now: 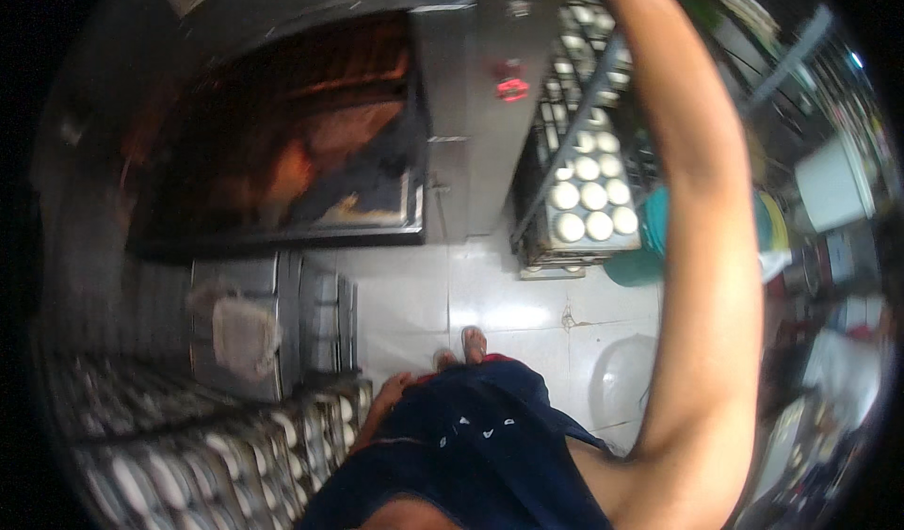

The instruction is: The person opens an industrial oven door, removes several trays of unbaked buns from a rolling rack, and places them into the oven before closing the door and pressing a button.

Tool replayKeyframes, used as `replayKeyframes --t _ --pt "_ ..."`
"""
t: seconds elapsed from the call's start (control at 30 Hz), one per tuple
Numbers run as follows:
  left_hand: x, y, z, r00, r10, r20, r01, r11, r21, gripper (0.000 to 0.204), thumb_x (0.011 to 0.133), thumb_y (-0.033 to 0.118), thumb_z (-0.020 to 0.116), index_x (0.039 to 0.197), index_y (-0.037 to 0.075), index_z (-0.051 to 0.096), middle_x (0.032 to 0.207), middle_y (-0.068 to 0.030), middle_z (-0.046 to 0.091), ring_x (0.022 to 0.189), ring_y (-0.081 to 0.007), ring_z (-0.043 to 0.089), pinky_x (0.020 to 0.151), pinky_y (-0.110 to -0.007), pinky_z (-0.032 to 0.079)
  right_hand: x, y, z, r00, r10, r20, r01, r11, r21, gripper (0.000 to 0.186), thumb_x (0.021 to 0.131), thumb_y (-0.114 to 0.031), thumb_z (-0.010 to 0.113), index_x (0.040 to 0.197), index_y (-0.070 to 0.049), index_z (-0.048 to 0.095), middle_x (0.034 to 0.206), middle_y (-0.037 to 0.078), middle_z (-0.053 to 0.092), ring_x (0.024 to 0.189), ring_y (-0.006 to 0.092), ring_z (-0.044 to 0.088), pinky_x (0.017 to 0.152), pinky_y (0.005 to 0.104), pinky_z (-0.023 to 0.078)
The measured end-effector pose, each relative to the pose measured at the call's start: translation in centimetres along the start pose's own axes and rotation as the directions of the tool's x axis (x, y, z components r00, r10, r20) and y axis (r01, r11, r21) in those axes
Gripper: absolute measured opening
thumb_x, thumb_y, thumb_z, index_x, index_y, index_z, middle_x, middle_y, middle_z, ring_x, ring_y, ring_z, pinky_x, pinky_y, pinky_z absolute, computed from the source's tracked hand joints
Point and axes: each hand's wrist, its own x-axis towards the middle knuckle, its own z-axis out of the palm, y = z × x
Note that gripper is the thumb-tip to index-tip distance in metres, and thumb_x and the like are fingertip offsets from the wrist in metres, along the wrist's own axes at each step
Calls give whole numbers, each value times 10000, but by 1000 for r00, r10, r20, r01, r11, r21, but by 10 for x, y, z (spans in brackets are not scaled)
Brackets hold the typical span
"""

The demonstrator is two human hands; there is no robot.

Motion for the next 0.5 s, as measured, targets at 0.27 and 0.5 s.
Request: replayKeyframes --t 0.27,0.5 --pt "38 14 -6 1000 -24 5 23 990 137 556 896 418 557 1238 -20 556 1175 -237 615 1125 -346 586 956 -383 445 -92 -26 -65 964 264 28 -254 887 385 348 829 -308 696 1017 -17 662 794 146 672 750 294 666 728 364 525" --pt "65 28 8 975 -177 132 172 984 48 623 881 410 542 1279 -68 513 1264 -247 564 1210 -323 529 1016 -348 397 -201 106 -88 433 860 270 -705 136 696 282 954 -213 541 971 47 651 760 99 669 620 123 630 584 249 513"
